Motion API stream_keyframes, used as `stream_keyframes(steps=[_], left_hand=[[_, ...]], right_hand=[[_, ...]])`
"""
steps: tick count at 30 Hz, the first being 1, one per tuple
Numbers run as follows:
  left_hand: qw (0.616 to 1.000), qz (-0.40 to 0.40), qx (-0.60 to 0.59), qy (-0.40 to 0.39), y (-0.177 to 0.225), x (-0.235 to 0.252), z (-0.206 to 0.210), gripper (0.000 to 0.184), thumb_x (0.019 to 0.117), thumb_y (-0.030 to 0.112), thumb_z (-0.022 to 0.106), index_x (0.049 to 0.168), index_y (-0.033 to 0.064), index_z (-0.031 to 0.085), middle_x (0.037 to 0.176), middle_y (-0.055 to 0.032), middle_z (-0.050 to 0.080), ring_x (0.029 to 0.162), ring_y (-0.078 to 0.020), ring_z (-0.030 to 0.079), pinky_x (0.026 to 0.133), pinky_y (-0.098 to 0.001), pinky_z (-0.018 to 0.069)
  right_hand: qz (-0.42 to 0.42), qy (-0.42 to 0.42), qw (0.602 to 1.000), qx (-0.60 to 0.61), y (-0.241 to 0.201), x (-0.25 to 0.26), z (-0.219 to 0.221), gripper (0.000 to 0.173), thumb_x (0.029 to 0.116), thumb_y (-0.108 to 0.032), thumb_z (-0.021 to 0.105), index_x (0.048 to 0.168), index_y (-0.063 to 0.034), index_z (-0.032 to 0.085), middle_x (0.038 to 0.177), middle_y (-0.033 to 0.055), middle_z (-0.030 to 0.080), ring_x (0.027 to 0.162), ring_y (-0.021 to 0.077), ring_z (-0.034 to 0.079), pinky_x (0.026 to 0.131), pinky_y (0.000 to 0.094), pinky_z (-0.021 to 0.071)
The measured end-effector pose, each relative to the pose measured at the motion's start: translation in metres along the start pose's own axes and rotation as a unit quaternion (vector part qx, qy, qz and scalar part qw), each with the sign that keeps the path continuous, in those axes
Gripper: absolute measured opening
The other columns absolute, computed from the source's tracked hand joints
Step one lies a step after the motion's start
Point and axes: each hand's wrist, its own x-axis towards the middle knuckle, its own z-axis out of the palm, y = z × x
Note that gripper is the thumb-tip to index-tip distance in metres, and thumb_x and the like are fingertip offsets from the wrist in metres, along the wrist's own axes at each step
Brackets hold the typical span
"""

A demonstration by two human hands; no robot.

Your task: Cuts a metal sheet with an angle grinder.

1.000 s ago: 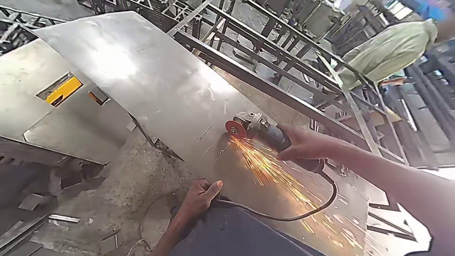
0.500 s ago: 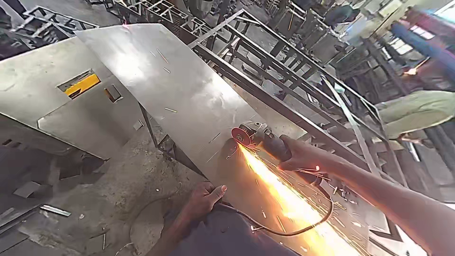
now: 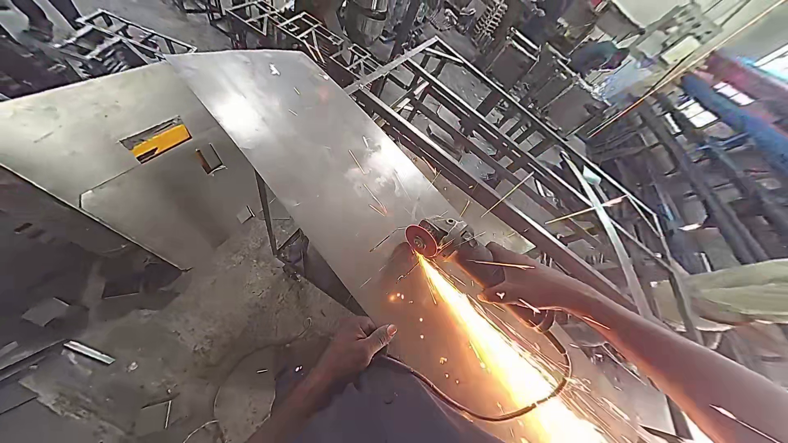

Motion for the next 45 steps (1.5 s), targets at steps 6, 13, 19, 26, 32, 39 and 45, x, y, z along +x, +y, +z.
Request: stream_keyframes(steps=[6,13,19,26,32,39,45], left_hand=[[1.0,-0.012,0.013,0.011,0.008,-0.003,0.002,0.042,0.1014,0.034,0.062,0.064,0.0149,0.059,0.055,0.0087,0.05,0.05,-0.0026,0.046,0.051,-0.0243,0.04],[1.0,-0.016,0.005,0.001,0.007,-0.002,0.002,0.045,0.1026,0.034,0.06,0.063,0.0136,0.059,0.053,0.0067,0.049,0.046,-0.0038,0.044,0.047,-0.0245,0.038],[1.0,-0.019,0.02,0.005,0.008,-0.002,0.002,0.042,0.1026,0.035,0.06,0.065,0.0144,0.061,0.055,0.0085,0.05,0.049,-0.0031,0.045,0.05,-0.0243,0.0392],[1.0,-0.02,0.008,0.008,0.006,-0.001,0.004,0.045,0.102,0.035,0.061,0.062,0.0144,0.057,0.054,0.0077,0.048,0.047,-0.0036,0.044,0.048,-0.0245,0.0376],[1.0,-0.017,0.002,0.009,0.006,-0.001,0.004,0.043,0.1025,0.034,0.061,0.064,0.0139,0.059,0.054,0.0076,0.049,0.047,-0.0032,0.044,0.048,-0.0238,0.0377],[1.0,-0.017,-0.007,0.004,0.005,0.0,0.003,0.042,0.1014,0.034,0.062,0.064,0.014,0.061,0.053,0.0079,0.051,0.044,-0.0018,0.043,0.044,-0.0222,0.0364],[1.0,-0.007,-0.008,-0.002,0.002,0.001,0.003,0.042,0.1022,0.033,0.061,0.065,0.0127,0.062,0.054,0.0069,0.052,0.045,-0.0025,0.043,0.045,-0.0228,0.0366]], right_hand=[[-0.005,-0.003,1.0,0.023,0.0,0.002,0.001,0.075,0.0694,-0.034,0.088,0.13,-0.015,0.048,0.103,0.0052,0.066,0.092,0.0172,0.067,0.08,0.044,0.0568],[-0.002,-0.005,1.0,0.02,-0.002,0.003,0.001,0.074,0.0693,-0.034,0.088,0.129,-0.0156,0.048,0.101,0.0057,0.066,0.089,0.0191,0.068,0.077,0.0451,0.0576],[0.011,-0.003,1.0,0.013,-0.004,0.005,0.0,0.077,0.0694,-0.033,0.089,0.132,-0.0161,0.046,0.105,0.007,0.065,0.093,0.0206,0.068,0.08,0.0467,0.057],[0.008,0.004,1.0,0.02,-0.006,0.006,0.0,0.078,0.0677,-0.031,0.089,0.132,-0.0166,0.047,0.105,0.0064,0.066,0.093,0.0198,0.068,0.08,0.0465,0.0572],[-0.012,0.005,1.0,0.028,-0.004,0.011,-0.001,0.078,0.0694,-0.034,0.089,0.132,-0.0153,0.047,0.103,0.006,0.066,0.091,0.0182,0.068,0.079,0.0441,0.0571],[0.001,0.007,1.0,0.019,-0.007,0.012,-0.001,0.078,0.0674,-0.033,0.088,0.132,-0.0178,0.046,0.104,0.0054,0.066,0.092,0.0194,0.068,0.078,0.0458,0.0577],[0.001,0.008,1.0,-0.009,-0.01,0.012,-0.002,0.077,0.0731,-0.033,0.089,0.134,-0.0141,0.046,0.106,0.0086,0.065,0.095,0.0225,0.067,0.083,0.0482,0.0556]])
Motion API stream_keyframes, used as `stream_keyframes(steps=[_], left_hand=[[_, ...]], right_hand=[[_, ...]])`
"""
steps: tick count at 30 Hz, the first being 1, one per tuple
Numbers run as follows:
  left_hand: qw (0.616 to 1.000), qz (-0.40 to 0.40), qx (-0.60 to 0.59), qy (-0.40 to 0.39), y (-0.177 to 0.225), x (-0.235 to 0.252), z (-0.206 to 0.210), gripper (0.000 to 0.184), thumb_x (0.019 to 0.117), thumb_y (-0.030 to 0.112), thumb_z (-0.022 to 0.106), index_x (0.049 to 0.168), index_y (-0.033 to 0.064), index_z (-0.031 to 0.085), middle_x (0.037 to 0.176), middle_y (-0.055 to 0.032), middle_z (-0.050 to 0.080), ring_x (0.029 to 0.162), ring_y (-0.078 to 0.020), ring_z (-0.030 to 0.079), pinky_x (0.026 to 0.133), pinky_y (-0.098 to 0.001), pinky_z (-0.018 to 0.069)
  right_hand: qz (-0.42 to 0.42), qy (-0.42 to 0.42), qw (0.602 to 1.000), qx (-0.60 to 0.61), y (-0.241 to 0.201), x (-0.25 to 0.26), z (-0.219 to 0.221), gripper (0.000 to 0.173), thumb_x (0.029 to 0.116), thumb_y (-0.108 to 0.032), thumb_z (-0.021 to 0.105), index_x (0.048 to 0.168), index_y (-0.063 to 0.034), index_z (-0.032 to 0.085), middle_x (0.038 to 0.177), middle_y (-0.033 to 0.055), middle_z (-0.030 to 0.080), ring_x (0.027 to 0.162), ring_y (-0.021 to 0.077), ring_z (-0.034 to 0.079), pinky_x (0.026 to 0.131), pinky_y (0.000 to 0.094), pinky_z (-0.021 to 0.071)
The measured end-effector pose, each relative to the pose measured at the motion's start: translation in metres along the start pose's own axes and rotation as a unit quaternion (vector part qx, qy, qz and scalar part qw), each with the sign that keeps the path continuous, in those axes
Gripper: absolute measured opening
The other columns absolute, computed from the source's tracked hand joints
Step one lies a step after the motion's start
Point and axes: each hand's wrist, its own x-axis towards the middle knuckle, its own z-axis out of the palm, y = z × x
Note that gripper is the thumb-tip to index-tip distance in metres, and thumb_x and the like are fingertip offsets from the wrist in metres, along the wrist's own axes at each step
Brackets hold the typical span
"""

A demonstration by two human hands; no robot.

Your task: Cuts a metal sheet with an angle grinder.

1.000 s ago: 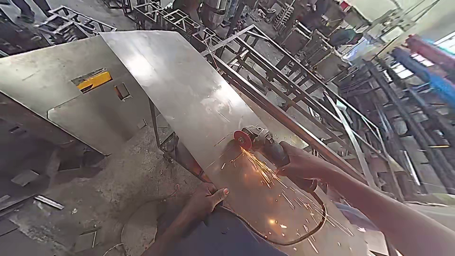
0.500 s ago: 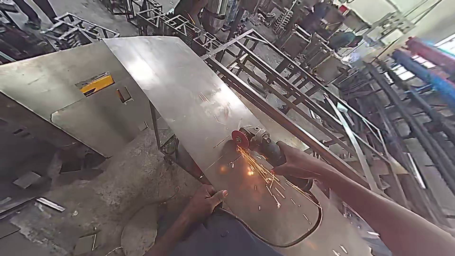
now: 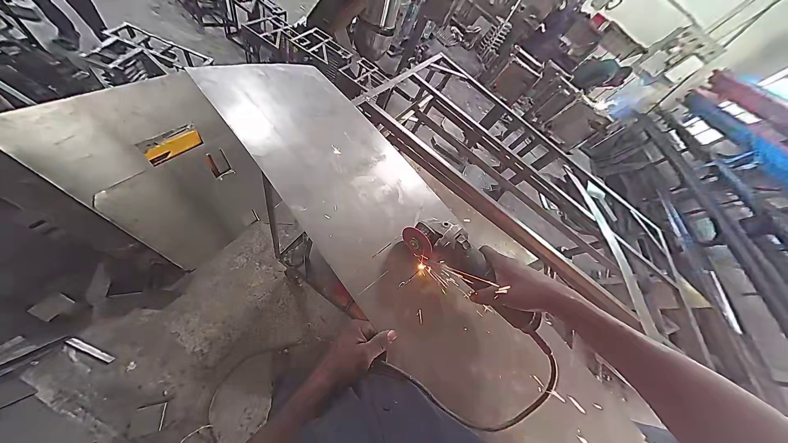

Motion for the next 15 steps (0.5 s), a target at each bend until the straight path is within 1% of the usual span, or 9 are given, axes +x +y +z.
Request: stream_keyframes(steps=[2,6,7,9,11,12,15], left_hand=[[1.0,-0.001,0.005,0.002,0.0022,-0.0003,0.0,0.042,0.1021,0.032,0.061,0.065,0.0135,0.061,0.054,0.0076,0.052,0.046,-0.0021,0.044,0.046,-0.0227,0.037],[1.0,0.002,0.008,0.005,0.0056,-0.0012,0.0004,0.041,0.1016,0.031,0.061,0.064,0.0148,0.06,0.055,0.0087,0.051,0.048,-0.0021,0.045,0.048,-0.0229,0.0382],[1.0,-0.001,0.011,0.006,0.006,-0.0011,0.0005,0.042,0.102,0.032,0.061,0.064,0.0145,0.059,0.054,0.0083,0.049,0.047,-0.0026,0.044,0.048,-0.0233,0.0375],[1.0,-0.008,0.02,0.008,0.0063,-0.0005,0.0004,0.043,0.1014,0.034,0.062,0.063,0.0146,0.058,0.054,0.0081,0.048,0.047,-0.003,0.043,0.048,-0.0242,0.0365],[1.0,-0.007,0.017,0.009,0.0056,-0.0003,0.0006,0.043,0.1015,0.033,0.062,0.063,0.0141,0.059,0.053,0.0082,0.049,0.046,-0.0027,0.043,0.048,-0.024,0.0367],[1.0,-0.005,0.016,0.009,0.0056,-0.0002,0.0009,0.043,0.1016,0.033,0.062,0.063,0.014,0.059,0.053,0.0083,0.049,0.047,-0.0027,0.043,0.048,-0.024,0.0365],[1.0,-0.002,0.01,0.006,0.005,0.0003,0.0014,0.042,0.102,0.032,0.062,0.064,0.0137,0.059,0.054,0.008,0.049,0.047,-0.0027,0.043,0.048,-0.024,0.0365]], right_hand=[[-0.007,0.009,1.0,0.007,0.0015,0.0013,0.0014,0.075,0.072,-0.032,0.088,0.132,-0.014,0.048,0.105,0.0082,0.065,0.094,0.0216,0.067,0.081,0.0476,0.0555],[-0.007,0.006,1.0,0.016,0.002,0.0037,0.0007,0.078,0.0694,-0.032,0.089,0.132,-0.0153,0.046,0.105,0.0074,0.065,0.094,0.0209,0.067,0.08,0.0472,0.0561],[-0.005,0.007,1.0,0.009,0.0018,0.0038,0.0006,0.077,0.068,-0.033,0.088,0.131,-0.017,0.047,0.105,0.0058,0.065,0.094,0.0195,0.067,0.08,0.0462,0.0565],[0.001,0.006,1.0,0.004,-0.0015,0.0025,-0.0001,0.074,0.069,-0.032,0.088,0.13,-0.0172,0.047,0.106,0.006,0.065,0.096,0.0196,0.067,0.082,0.0466,0.0551],[0.002,0.002,1.0,0.003,-0.002,0.0034,-0.0004,0.076,0.0714,-0.031,0.089,0.132,-0.0154,0.046,0.106,0.0081,0.064,0.096,0.0215,0.066,0.082,0.0472,0.0553],[0.002,0.005,1.0,-0.002,-0.0015,0.0039,-0.0001,0.077,0.0709,-0.031,0.089,0.132,-0.0146,0.046,0.106,0.0086,0.064,0.096,0.0222,0.066,0.082,0.0476,0.0555],[0.003,0.004,1.0,-0.015,-0.0046,0.0026,-0.0014,0.074,0.075,-0.028,0.087,0.135,-0.0128,0.046,0.107,0.0104,0.065,0.097,0.0239,0.066,0.083,0.0486,0.0547]])
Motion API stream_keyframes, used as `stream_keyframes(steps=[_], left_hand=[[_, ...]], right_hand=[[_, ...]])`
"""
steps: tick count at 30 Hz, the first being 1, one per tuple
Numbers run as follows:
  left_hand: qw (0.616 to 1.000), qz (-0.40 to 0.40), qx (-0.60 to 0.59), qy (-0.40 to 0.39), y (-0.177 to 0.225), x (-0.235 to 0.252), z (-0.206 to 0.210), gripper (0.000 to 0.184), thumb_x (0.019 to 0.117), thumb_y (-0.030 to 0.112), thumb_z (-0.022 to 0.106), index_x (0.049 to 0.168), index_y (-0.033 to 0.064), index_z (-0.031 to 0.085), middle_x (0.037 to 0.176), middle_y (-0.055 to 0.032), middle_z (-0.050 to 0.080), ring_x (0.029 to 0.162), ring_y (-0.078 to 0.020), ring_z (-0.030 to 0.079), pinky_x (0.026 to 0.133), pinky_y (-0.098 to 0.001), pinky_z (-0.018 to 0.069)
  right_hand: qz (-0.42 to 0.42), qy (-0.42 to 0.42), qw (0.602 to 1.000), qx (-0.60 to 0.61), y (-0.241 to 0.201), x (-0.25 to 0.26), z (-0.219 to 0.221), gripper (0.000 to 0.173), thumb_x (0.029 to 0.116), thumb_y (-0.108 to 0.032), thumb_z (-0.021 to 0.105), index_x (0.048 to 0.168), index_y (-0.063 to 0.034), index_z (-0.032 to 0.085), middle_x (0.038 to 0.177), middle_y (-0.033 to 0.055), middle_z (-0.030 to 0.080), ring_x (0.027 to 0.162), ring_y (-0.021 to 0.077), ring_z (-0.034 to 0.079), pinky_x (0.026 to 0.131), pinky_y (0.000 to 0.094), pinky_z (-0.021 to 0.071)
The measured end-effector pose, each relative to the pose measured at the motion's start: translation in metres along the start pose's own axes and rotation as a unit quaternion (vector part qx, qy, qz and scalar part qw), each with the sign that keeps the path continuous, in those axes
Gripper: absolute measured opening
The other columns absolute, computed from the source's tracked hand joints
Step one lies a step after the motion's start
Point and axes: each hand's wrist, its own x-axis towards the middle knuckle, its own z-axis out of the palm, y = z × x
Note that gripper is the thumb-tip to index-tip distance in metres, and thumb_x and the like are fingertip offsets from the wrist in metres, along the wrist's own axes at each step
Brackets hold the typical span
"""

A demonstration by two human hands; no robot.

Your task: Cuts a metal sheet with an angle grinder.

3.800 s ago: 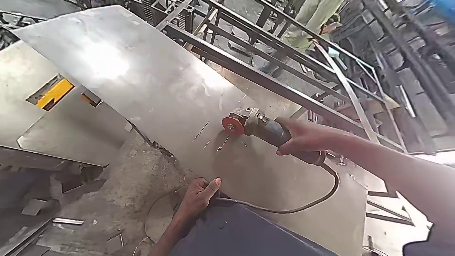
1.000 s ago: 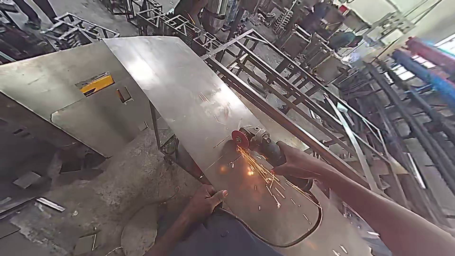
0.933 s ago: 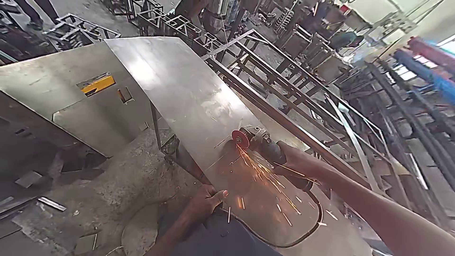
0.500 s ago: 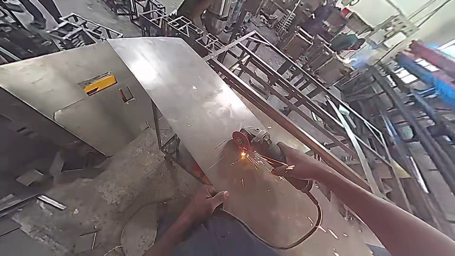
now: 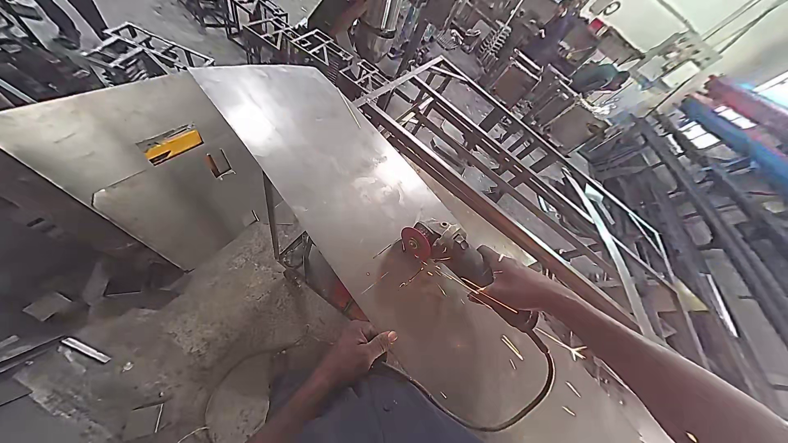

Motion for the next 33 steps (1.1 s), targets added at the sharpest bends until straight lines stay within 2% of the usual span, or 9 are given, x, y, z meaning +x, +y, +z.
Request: stream_keyframes(steps=[2,4,6,9,15,19,24,30,33], left_hand=[[1.0,-0.004,-0.005,-0.001,0.001,0.0,0.0,0.042,0.102,0.031,0.062,0.063,0.0139,0.059,0.054,0.0085,0.05,0.047,-0.002,0.043,0.048,-0.0233,0.0367],[1.0,-0.013,-0.002,0.003,0.004,-0.001,0.001,0.043,0.1017,0.03,0.062,0.062,0.0152,0.057,0.053,0.0095,0.048,0.047,-0.0015,0.043,0.048,-0.0224,0.0364],[1.0,-0.015,0.004,0.005,0.004,-0.001,0.0,0.043,0.1018,0.031,0.062,0.062,0.0155,0.055,0.053,0.0089,0.046,0.047,-0.0023,0.042,0.048,-0.0233,0.0365],[1.0,-0.011,0.007,0.002,0.003,0.0,0.0,0.044,0.1018,0.032,0.061,0.061,0.0152,0.055,0.053,0.009,0.046,0.047,-0.0025,0.042,0.048,-0.0238,0.0365],[1.0,0.003,0.006,0.0,0.003,0.001,0.0,0.045,0.1024,0.031,0.061,0.061,0.0147,0.055,0.053,0.0085,0.047,0.048,-0.0026,0.044,0.049,-0.0243,0.0373],[1.0,0.002,-0.006,0.002,0.001,0.0,0.001,0.042,0.1017,0.03,0.062,0.063,0.0139,0.057,0.054,0.0082,0.049,0.047,-0.0025,0.045,0.048,-0.0239,0.0386],[1.0,0.025,-0.008,0.007,-0.002,0.002,0.003,0.035,0.1009,0.029,0.062,0.069,0.0144,0.065,0.058,0.008,0.055,0.051,-0.0024,0.051,0.051,-0.0237,0.0446],[1.0,0.022,0.004,-0.003,-0.003,0.003,0.001,0.044,0.1005,0.031,0.062,0.06,0.0166,0.056,0.052,0.0096,0.046,0.047,-0.0022,0.044,0.047,-0.0239,0.0369],[1.0,0.012,0.018,-0.002,-0.002,0.003,0.0,0.047,0.1006,0.033,0.062,0.058,0.0168,0.053,0.051,0.0093,0.045,0.046,-0.0023,0.042,0.046,-0.0241,0.0356]], right_hand=[[-0.007,-0.005,1.0,-0.002,-0.001,-0.001,-0.001,0.073,0.0755,-0.03,0.088,0.133,-0.0126,0.046,0.107,0.0099,0.064,0.098,0.023,0.065,0.084,0.0476,0.0534],[-0.018,-0.003,1.0,0.022,0.005,0.003,0.001,0.077,0.07,-0.034,0.089,0.131,-0.013,0.046,0.104,0.0083,0.064,0.094,0.0207,0.067,0.08,0.046,0.0558],[-0.021,-0.002,0.999,0.033,0.008,0.006,0.002,0.076,0.0688,-0.035,0.088,0.129,-0.0143,0.047,0.103,0.0064,0.065,0.091,0.019,0.068,0.079,0.0446,0.0568],[-0.019,0.0,1.0,0.017,0.005,0.006,0.001,0.075,0.0713,-0.034,0.088,0.13,-0.0136,0.046,0.104,0.0073,0.064,0.093,0.0201,0.066,0.08,0.0456,0.0555],[-0.011,0.011,0.999,0.03,0.004,0.01,-0.003,0.074,0.0688,-0.037,0.089,0.128,-0.0151,0.049,0.098,0.0071,0.066,0.087,0.0208,0.068,0.076,0.0475,0.0563],[-0.011,0.023,0.998,0.06,0.007,0.0,-0.01,0.073,0.066,-0.038,0.089,0.125,-0.0177,0.051,0.095,0.0061,0.067,0.083,0.0202,0.069,0.073,0.0477,0.0573],[0.021,0.005,0.999,0.031,0.008,-0.024,-0.02,0.067,0.0693,-0.035,0.091,0.122,-0.0179,0.052,0.09,0.0058,0.066,0.079,0.0201,0.068,0.069,0.0463,0.0564],[0.055,-0.017,0.998,-0.001,0.015,-0.031,-0.015,0.07,0.0688,-0.039,0.09,0.123,-0.0187,0.052,0.092,0.006,0.066,0.082,0.0216,0.067,0.072,0.0496,0.0552],[0.055,-0.025,0.998,0.013,0.015,-0.033,-0.013,0.07,0.0691,-0.037,0.09,0.124,-0.0178,0.051,0.093,0.006,0.066,0.082,0.0204,0.068,0.072,0.0472,0.0562]])
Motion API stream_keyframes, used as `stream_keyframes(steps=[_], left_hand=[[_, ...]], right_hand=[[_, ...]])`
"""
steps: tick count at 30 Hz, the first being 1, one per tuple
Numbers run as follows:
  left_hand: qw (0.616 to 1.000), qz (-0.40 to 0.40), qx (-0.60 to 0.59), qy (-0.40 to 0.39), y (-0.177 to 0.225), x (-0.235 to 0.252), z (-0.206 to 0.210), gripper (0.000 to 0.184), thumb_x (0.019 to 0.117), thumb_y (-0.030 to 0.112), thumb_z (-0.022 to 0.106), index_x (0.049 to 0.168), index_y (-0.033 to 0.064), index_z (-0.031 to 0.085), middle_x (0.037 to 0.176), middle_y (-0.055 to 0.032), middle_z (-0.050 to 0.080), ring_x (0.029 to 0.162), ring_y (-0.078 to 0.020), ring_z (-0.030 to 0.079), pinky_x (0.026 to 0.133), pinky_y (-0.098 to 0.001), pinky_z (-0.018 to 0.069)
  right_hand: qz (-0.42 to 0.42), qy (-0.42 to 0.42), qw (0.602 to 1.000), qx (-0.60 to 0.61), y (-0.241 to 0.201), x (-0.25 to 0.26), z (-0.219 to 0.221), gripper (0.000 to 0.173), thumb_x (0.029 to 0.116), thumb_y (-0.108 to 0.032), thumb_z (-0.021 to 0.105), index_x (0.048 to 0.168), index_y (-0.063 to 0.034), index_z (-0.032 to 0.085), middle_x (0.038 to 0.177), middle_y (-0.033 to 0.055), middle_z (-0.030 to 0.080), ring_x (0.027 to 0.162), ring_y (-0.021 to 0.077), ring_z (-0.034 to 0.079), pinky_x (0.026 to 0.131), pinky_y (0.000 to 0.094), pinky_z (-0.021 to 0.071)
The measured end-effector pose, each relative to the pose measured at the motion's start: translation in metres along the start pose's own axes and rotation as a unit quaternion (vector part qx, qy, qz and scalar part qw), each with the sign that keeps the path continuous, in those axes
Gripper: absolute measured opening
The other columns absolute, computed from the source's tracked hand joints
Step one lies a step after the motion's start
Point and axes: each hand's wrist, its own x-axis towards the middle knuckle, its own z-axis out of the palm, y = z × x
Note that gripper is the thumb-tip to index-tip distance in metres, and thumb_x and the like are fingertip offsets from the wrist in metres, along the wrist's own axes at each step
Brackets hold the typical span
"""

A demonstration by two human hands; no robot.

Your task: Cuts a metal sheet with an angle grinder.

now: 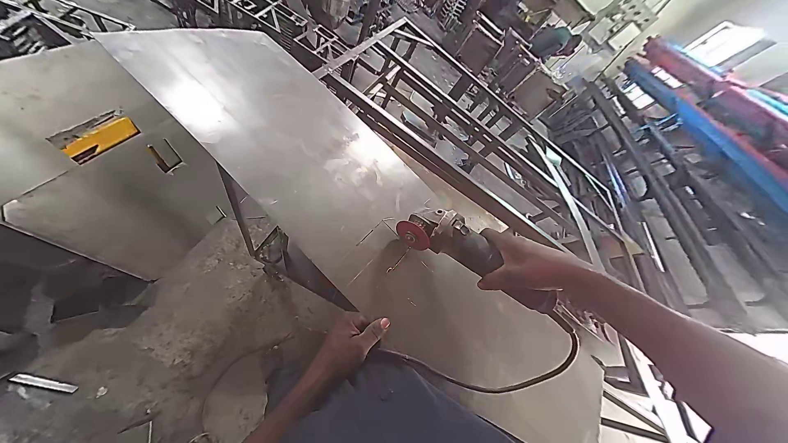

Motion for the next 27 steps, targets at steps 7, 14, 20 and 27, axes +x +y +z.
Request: stream_keyframes(steps=[7,14,20,27], left_hand=[[1.0,-0.016,0.015,0.003,0.002,0.0,0.0,0.049,0.1001,0.035,0.062,0.055,0.0177,0.05,0.05,0.0098,0.043,0.045,-0.0021,0.04,0.046,-0.0243,0.0337],[1.0,-0.013,0.01,0.004,0.0,-0.001,0.001,0.051,0.1007,0.035,0.061,0.055,0.0172,0.049,0.049,0.0088,0.041,0.043,-0.0031,0.038,0.045,-0.0247,0.0322],[1.0,-0.004,0.008,0.007,-0.003,-0.001,0.001,0.05,0.1002,0.037,0.061,0.056,0.0164,0.051,0.05,0.0077,0.043,0.044,-0.0039,0.04,0.045,-0.0257,0.0337],[1.0,0.0,0.012,0.012,0.0,-0.001,0.0,0.05,0.1,0.035,0.062,0.055,0.0169,0.05,0.049,0.0089,0.042,0.044,-0.003,0.039,0.045,-0.0251,0.0328]], right_hand=[[0.006,0.002,1.0,-0.002,-0.005,-0.002,0.001,0.068,0.0709,-0.037,0.089,0.124,-0.0179,0.051,0.092,0.0057,0.066,0.081,0.0205,0.068,0.072,0.0472,0.0558],[-0.002,-0.001,1.0,-0.004,-0.006,0.0,0.0,0.067,0.0718,-0.037,0.089,0.123,-0.0175,0.051,0.09,0.006,0.066,0.079,0.0207,0.068,0.07,0.0466,0.0561],[-0.011,0.01,1.0,-0.004,-0.007,0.006,0.002,0.066,0.071,-0.037,0.089,0.122,-0.0179,0.052,0.087,0.005,0.066,0.077,0.0199,0.067,0.068,0.0463,0.0558],[0.0,0.008,1.0,-0.027,-0.012,0.007,0.0,0.066,0.0729,-0.036,0.089,0.124,-0.0178,0.051,0.091,0.0063,0.066,0.081,0.0216,0.068,0.071,0.0486,0.0555]])
